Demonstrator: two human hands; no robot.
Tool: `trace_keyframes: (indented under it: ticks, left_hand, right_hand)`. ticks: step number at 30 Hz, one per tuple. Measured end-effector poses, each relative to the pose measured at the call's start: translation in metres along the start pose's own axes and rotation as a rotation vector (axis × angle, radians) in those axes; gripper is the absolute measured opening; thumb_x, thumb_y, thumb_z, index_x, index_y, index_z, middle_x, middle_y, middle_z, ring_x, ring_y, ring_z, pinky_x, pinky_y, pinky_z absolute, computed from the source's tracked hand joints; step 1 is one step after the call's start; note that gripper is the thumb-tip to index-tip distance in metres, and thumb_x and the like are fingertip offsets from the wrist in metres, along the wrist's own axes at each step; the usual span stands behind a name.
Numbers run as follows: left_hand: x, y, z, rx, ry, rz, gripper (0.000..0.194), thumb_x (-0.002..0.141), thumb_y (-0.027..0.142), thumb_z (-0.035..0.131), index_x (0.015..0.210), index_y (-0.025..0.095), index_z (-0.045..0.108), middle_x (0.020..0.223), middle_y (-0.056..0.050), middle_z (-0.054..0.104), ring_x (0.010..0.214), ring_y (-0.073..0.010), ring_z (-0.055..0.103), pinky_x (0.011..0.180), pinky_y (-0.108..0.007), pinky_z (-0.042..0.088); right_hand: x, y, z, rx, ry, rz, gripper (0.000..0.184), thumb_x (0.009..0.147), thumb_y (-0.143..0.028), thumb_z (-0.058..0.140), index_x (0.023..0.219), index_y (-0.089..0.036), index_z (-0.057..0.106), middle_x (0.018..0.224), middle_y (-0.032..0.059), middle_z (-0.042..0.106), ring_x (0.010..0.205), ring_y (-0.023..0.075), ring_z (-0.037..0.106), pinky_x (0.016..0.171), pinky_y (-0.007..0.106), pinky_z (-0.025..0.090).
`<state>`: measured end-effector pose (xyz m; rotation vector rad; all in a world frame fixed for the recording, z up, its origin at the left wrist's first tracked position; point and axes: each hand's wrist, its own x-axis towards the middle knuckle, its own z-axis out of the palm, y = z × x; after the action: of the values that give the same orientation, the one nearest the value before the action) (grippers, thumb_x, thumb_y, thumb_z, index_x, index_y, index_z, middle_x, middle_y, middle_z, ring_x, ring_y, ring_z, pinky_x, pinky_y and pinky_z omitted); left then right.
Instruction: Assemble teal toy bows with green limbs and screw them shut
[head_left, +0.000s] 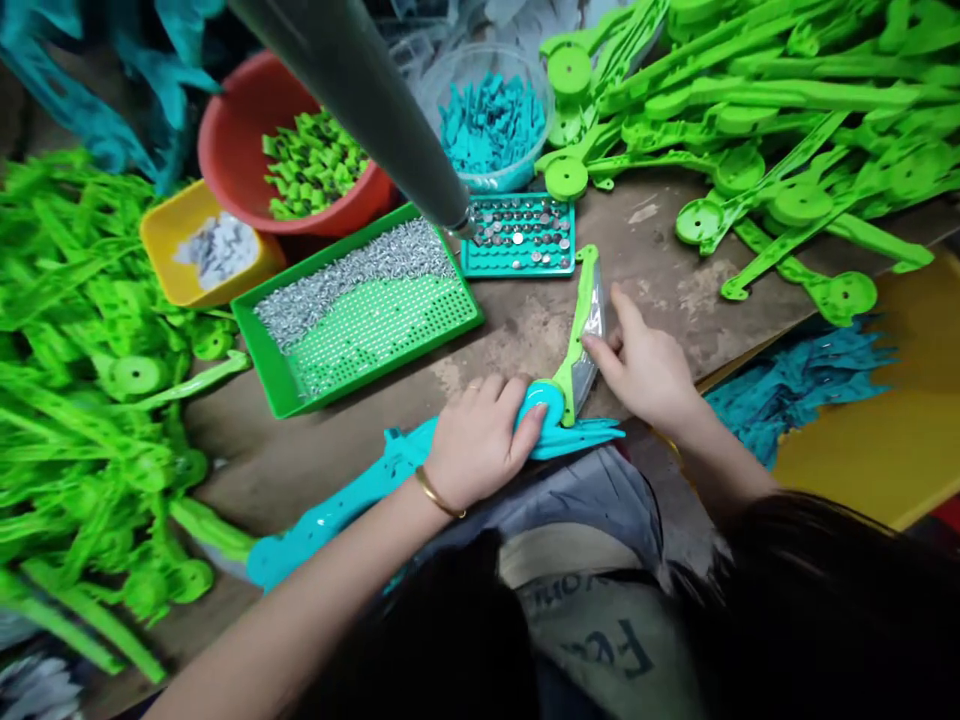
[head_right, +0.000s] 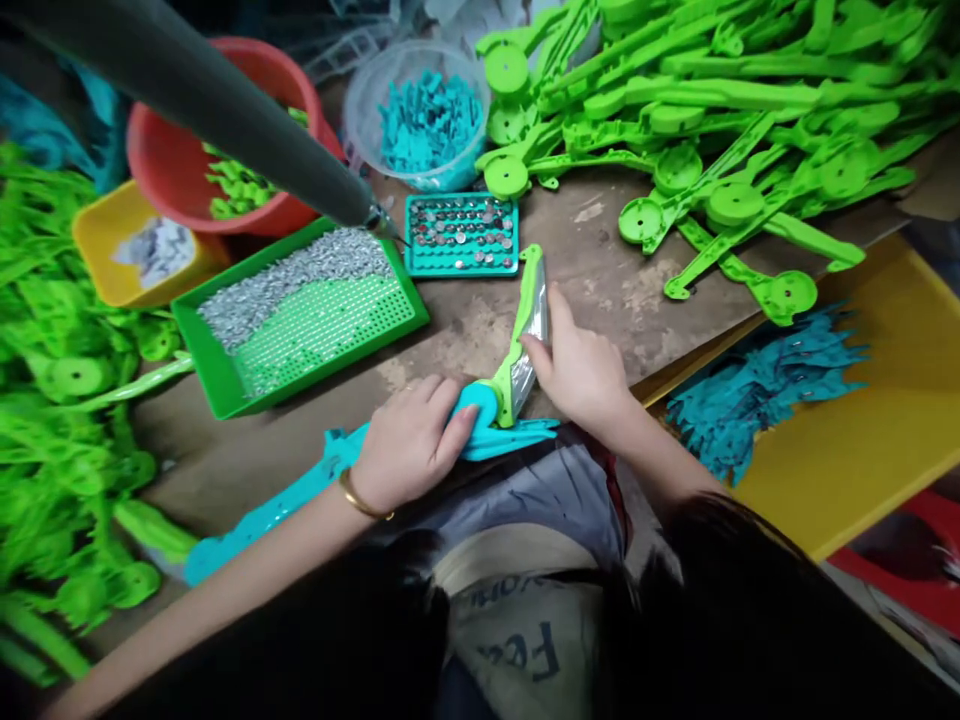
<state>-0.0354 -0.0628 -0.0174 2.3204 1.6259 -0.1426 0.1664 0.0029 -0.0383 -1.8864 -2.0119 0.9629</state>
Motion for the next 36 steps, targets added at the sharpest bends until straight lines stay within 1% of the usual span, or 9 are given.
trace_keyframes:
  ticks: [4,6,11,16,21,28,31,33,36]
  left_hand:
    - [-0.002,-0.003,0.003,-0.04,0.061,0.06,0.054,0.099,0.046,0.021,0.117,0.009,0.057,0.092,-0.013,0.062,0.085,-0.0265,0.06,0.074,-0.039,0.05]
    - [-0.005,-0.004,0.002,-0.055,0.111,0.096,0.054,0.098,0.045,0.025,0.121,0.006,0.053,0.093,-0.014,0.063,0.086,-0.0274,0.061,0.073,-0.039,0.051]
    - [-0.013,-0.003,-0.003,-0.067,0.15,0.122,0.051,0.096,0.042,0.032,0.127,0.004,0.046,0.102,-0.017,0.065,0.092,-0.0294,0.063,0.077,-0.041,0.052]
    - [-0.017,0.001,-0.001,-0.072,0.097,0.09,0.048,0.095,0.043,0.035,0.126,0.008,0.045,0.103,-0.017,0.067,0.089,-0.0294,0.068,0.071,-0.04,0.054]
    - [-0.021,0.003,0.002,-0.037,0.058,0.084,0.053,0.095,0.046,0.031,0.131,0.007,0.04,0.1,-0.017,0.068,0.074,-0.0268,0.07,0.06,-0.037,0.055]
    - [-0.021,-0.002,0.001,0.015,0.123,0.079,0.064,0.095,0.047,0.031,0.145,0.009,0.019,0.081,-0.008,0.072,0.061,-0.0216,0.068,0.053,-0.03,0.052]
    - [-0.019,-0.005,0.0,0.017,0.15,0.029,0.065,0.094,0.05,0.032,0.143,0.007,0.024,0.073,-0.007,0.07,0.06,-0.0216,0.068,0.05,-0.029,0.05]
    - [-0.017,-0.007,-0.001,0.008,0.156,0.004,0.065,0.093,0.053,0.031,0.139,0.006,0.03,0.069,-0.006,0.069,0.058,-0.0216,0.068,0.049,-0.028,0.049]
    - [-0.014,-0.009,-0.003,-0.008,0.16,-0.018,0.065,0.093,0.055,0.029,0.136,0.006,0.035,0.067,-0.006,0.069,0.057,-0.0219,0.068,0.047,-0.029,0.048]
  right_hand:
    - [-0.009,0.008,0.012,0.489,0.073,-0.068,0.061,0.088,-0.04,0.054,0.143,-0.021,0.035,0.077,0.0,0.066,0.066,0.017,0.064,0.068,0.034,0.051]
    - [-0.013,0.01,0.017,0.628,0.103,-0.062,0.054,0.088,-0.037,0.056,0.138,-0.025,0.04,0.074,-0.0027,0.063,0.064,0.0144,0.062,0.064,0.031,0.051]
    - [-0.017,0.005,0.019,0.745,0.146,0.027,0.044,0.085,-0.029,0.058,0.128,-0.027,0.046,0.067,-0.0069,0.057,0.055,0.0102,0.056,0.054,0.025,0.047]
    - [-0.033,0.004,0.016,0.785,0.02,0.122,0.062,0.086,-0.036,0.058,0.142,-0.026,0.032,0.073,-0.0042,0.065,0.058,0.0124,0.061,0.054,0.026,0.05]
    - [-0.053,0.0,0.015,0.856,-0.02,0.043,0.061,0.09,-0.036,0.055,0.144,-0.03,0.027,0.082,-0.0019,0.066,0.063,0.0131,0.063,0.056,0.028,0.052]
    - [-0.015,-0.017,0.02,0.745,0.035,-0.113,0.049,0.089,-0.035,0.056,0.135,-0.025,0.041,0.084,-0.0004,0.066,0.071,0.0145,0.064,0.065,0.029,0.052]
    - [-0.028,-0.016,0.005,0.607,0.135,-0.124,0.021,0.091,-0.038,0.053,0.104,-0.023,0.059,0.087,0.0015,0.065,0.08,0.0149,0.063,0.073,0.029,0.051]
    - [-0.048,-0.01,-0.005,0.495,0.037,-0.216,0.022,0.093,-0.038,0.051,0.082,-0.022,0.061,0.087,0.0024,0.064,0.081,0.0137,0.061,0.074,0.028,0.049]
    - [-0.073,0.0,-0.009,0.389,-0.227,-0.348,0.019,0.09,-0.039,0.057,0.09,-0.023,0.067,0.103,0.0045,0.064,0.088,0.0136,0.063,0.076,0.026,0.05]
